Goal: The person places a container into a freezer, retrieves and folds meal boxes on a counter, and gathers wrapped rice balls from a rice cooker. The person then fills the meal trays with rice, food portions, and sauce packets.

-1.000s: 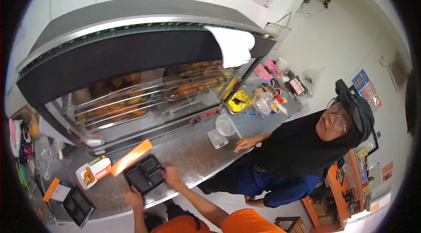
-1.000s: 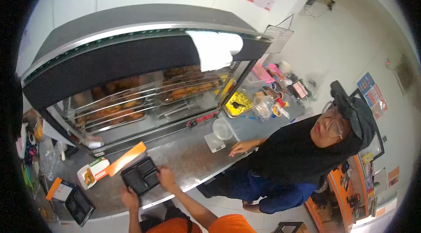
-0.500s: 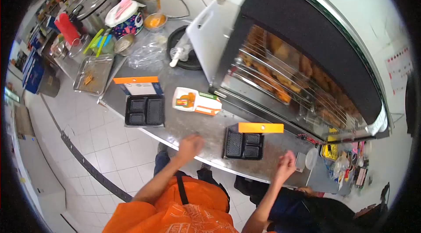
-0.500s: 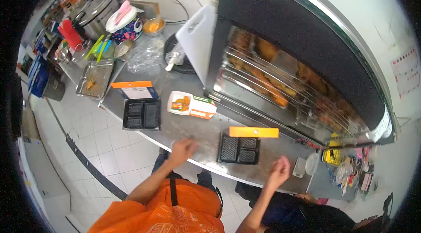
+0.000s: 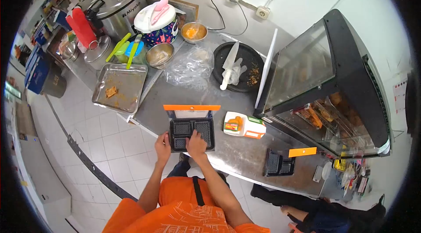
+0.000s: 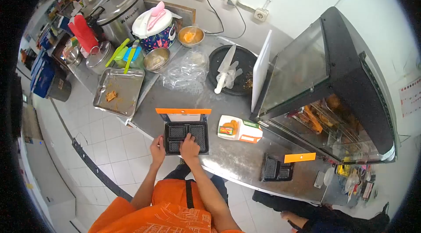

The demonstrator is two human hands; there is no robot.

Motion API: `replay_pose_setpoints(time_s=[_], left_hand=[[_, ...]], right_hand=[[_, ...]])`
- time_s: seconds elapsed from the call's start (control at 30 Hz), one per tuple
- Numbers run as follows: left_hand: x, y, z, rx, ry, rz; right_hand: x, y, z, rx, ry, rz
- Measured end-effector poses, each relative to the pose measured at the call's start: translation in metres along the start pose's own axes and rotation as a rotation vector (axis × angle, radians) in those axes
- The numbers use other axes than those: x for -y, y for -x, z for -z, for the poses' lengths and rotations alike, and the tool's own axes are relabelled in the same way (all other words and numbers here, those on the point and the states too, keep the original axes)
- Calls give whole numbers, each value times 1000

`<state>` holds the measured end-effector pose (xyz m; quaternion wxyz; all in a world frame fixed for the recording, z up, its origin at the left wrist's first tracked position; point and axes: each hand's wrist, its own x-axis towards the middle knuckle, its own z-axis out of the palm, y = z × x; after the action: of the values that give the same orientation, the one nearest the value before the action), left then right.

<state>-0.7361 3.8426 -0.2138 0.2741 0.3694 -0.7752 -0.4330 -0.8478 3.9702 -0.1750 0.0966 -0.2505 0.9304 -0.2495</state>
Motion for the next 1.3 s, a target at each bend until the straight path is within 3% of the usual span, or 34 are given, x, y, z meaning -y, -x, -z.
replay_pose_setpoints(time_s=[0.07,0.27,0.37,0.47,0.5,0.6,0.7,0.77,0.87,0.9,0.93,1.03,1.13,1.17,1.3], left_hand=[[0,-6,1,8,10,-28],[-4,-10,15,167,87,29],[-5,-7,23,164,172,-41],[7,-6,20,137,384,24],[12,-5,24,169,199,-25],[-31,-14,35,261,242,235],[-27,-23,25,81,-181,-204],[-24,-34,20,105,-233,-183],[-29,-56,12,146,-325,-184],[-24,-63,4,190,-329,-164],[-20,-70,0,240,-325,-151],[-5,-89,1,353,-23,-128],[-7,-103,4,412,-145,-217],[0,-101,-2,266,-157,-344],[13,-103,5,386,17,-243]], right_hand=[[0,-3,-8,109,-24,-56],[-15,6,1,128,-317,-54],[-11,5,7,135,-354,-63],[-4,0,21,135,-463,-126],[-3,-3,24,141,-461,-121],[-6,-5,32,194,-480,-135],[-5,-5,53,324,-570,-134],[1,2,82,421,-656,-81],[-1,2,110,441,-607,108],[-1,-1,113,480,-549,74],[14,-9,119,511,-472,203],[53,-30,155,511,-210,513],[53,-45,133,547,166,617],[43,-54,118,530,254,623],[-15,-75,56,416,428,626]])
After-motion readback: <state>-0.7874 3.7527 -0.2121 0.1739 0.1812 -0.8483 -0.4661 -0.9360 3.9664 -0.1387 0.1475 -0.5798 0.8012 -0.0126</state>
